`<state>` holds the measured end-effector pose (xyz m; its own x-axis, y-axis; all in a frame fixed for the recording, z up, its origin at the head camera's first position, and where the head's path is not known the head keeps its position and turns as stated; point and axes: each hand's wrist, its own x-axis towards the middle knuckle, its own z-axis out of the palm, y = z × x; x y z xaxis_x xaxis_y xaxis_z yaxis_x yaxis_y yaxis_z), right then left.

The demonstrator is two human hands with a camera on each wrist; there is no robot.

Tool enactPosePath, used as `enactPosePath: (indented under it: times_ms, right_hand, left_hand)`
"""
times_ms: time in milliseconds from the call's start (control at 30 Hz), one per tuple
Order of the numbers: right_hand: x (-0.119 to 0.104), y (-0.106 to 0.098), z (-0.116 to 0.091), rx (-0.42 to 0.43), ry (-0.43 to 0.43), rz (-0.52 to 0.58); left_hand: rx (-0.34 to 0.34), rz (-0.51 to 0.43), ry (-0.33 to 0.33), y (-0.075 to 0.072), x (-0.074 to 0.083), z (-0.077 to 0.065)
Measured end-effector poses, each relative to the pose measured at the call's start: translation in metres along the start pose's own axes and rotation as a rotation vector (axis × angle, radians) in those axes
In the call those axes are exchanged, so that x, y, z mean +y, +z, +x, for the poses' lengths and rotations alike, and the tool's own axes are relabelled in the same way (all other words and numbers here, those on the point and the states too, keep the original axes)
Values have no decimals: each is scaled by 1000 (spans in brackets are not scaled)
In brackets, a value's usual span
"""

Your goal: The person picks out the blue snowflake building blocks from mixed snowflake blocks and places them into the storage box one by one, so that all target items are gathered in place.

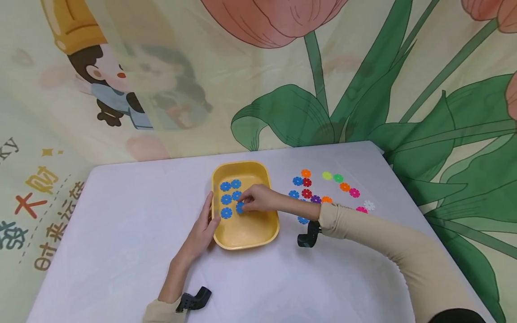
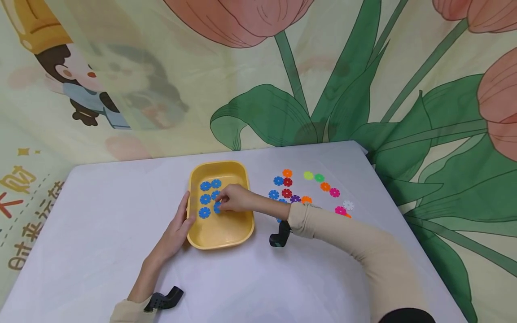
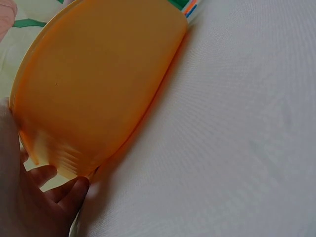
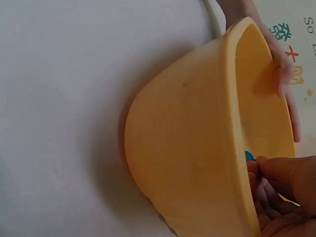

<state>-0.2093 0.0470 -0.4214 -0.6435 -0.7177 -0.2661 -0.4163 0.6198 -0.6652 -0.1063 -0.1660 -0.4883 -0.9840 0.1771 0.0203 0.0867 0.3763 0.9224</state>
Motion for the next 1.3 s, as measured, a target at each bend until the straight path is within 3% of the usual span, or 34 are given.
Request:
enactPosePath:
  times_ms: [333, 1300]
  right_hand:
    - [-6, 10, 21, -35, 15, -140]
    - [-6, 14, 23, -70, 43, -206]
  left_hand:
    - [-8, -1, -1, 0, 1, -1]
    - [0, -5, -19, 0, 3, -1]
